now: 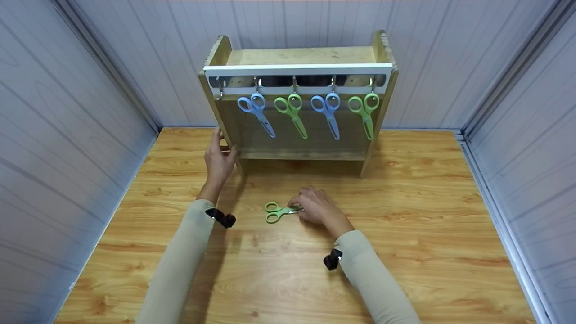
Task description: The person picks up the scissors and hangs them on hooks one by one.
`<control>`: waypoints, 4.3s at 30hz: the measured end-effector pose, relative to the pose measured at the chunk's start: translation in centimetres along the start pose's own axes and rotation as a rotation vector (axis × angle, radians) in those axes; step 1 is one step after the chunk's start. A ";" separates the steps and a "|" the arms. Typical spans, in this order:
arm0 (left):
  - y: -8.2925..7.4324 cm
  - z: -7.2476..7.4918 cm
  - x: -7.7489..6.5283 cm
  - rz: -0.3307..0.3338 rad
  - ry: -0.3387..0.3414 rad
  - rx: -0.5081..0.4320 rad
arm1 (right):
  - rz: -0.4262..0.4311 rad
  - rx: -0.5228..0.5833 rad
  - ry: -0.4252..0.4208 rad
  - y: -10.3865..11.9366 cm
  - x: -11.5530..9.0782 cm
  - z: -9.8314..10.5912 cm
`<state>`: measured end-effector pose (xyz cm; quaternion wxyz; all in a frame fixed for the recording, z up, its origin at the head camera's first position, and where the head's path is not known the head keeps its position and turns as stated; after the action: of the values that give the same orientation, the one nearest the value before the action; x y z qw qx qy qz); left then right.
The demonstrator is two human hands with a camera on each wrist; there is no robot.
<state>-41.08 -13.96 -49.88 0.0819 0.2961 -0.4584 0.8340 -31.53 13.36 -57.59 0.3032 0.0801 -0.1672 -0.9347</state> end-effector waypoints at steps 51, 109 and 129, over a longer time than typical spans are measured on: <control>-0.3 0.3 -0.1 -0.031 -0.024 0.015 | 0.055 0.028 -0.060 0.2 -0.5 0.4; -0.2 0.3 -0.2 -0.041 -0.010 -0.006 | 0.275 0.015 -0.457 2.8 0.2 8.3; -0.2 0.1 -0.1 -0.007 0.010 -0.001 | 0.184 0.179 -0.472 3.5 0.8 10.1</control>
<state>-40.86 -13.94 -49.76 0.0872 0.2933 -0.4573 0.8350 -32.86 12.90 -47.01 0.3310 -0.1292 -0.3219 -0.8776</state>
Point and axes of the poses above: each hand's wrist, its own x-axis towards the middle knuckle, its own z-axis out of the back of the hand, y = z × x, the point moved 8 cm from there along x, towards the middle knuckle, and after that the axes turned 3 degrees about -z, right-handed, at the moved point
